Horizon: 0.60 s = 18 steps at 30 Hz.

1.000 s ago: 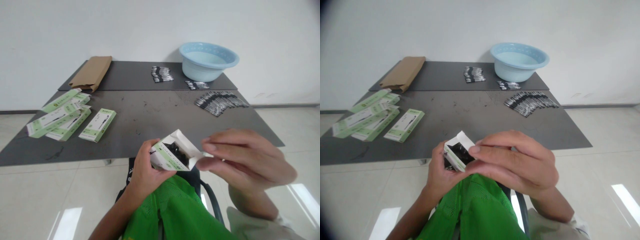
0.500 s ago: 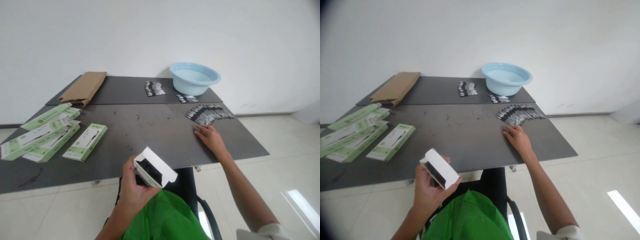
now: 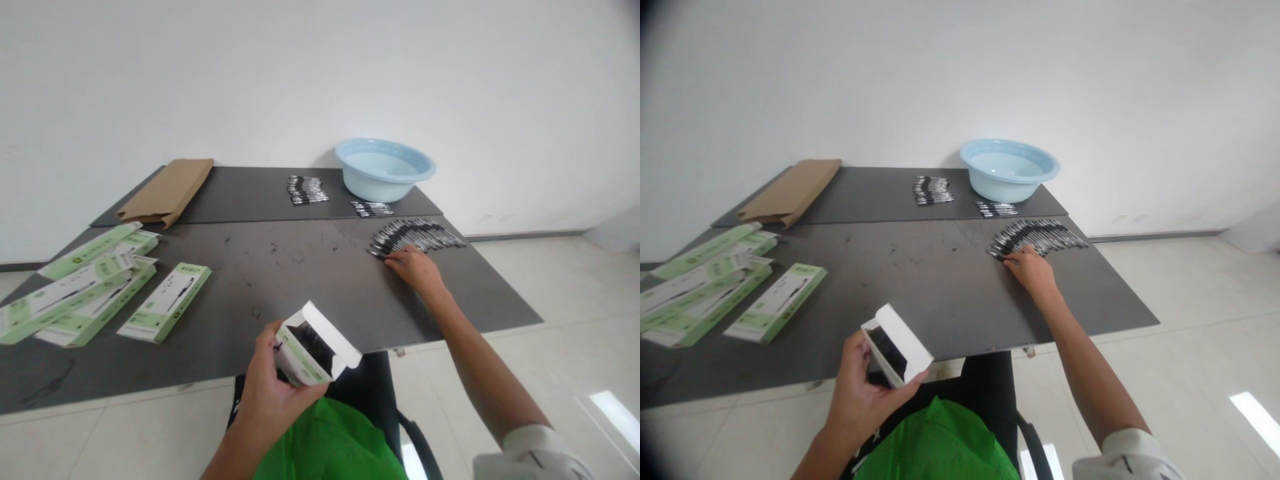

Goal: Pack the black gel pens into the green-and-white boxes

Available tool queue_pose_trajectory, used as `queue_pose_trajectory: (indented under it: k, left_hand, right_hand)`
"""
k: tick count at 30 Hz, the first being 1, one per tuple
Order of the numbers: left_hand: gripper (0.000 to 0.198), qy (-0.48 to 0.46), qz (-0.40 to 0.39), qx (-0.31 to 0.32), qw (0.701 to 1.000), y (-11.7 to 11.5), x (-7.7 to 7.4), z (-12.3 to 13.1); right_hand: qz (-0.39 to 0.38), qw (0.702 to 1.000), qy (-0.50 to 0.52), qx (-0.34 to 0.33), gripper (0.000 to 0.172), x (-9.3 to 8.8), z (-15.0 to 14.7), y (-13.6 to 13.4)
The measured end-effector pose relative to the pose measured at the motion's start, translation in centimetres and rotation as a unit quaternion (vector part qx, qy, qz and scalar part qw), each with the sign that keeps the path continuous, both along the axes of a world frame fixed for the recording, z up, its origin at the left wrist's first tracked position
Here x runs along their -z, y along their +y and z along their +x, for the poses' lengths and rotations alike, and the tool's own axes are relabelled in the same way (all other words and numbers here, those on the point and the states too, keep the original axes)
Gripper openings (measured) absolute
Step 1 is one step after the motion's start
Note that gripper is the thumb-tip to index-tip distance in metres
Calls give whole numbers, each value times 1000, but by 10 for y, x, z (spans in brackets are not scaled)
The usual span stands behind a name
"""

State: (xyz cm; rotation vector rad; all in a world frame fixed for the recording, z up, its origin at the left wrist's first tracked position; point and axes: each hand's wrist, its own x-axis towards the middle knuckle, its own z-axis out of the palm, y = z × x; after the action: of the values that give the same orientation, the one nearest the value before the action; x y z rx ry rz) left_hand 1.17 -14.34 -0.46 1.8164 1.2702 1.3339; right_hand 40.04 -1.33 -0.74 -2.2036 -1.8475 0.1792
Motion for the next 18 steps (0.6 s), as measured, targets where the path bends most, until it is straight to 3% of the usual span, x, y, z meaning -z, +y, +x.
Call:
queue_pose_trajectory:
  k: [3, 6, 11, 13, 16, 18]
  left_hand:
    - [80, 21, 6, 2, 1000, 3, 0, 0]
    - [82, 25, 6, 8, 1000, 5, 4, 1]
    - [84, 28, 11, 4, 1000, 8, 11, 4]
    - [87, 41, 20, -4, 999, 10, 11, 7]
    - [88, 66, 20, -3, 998, 12, 9, 10]
    - [89, 81, 20, -3, 996, 13, 7, 12]
  right_hand:
    - [5, 999, 34, -17, 27, -11, -6, 0]
    - [60, 993, 96, -43, 25, -29, -18, -10]
    - [175, 948, 253, -79, 43, -74, -63, -62]
    - [229, 906, 341, -102, 37, -94, -90, -88]
    - [325, 765, 535, -152, 17, -119, -132, -121]
    - [350, 723, 569, -175, 11, -125, -153, -137]
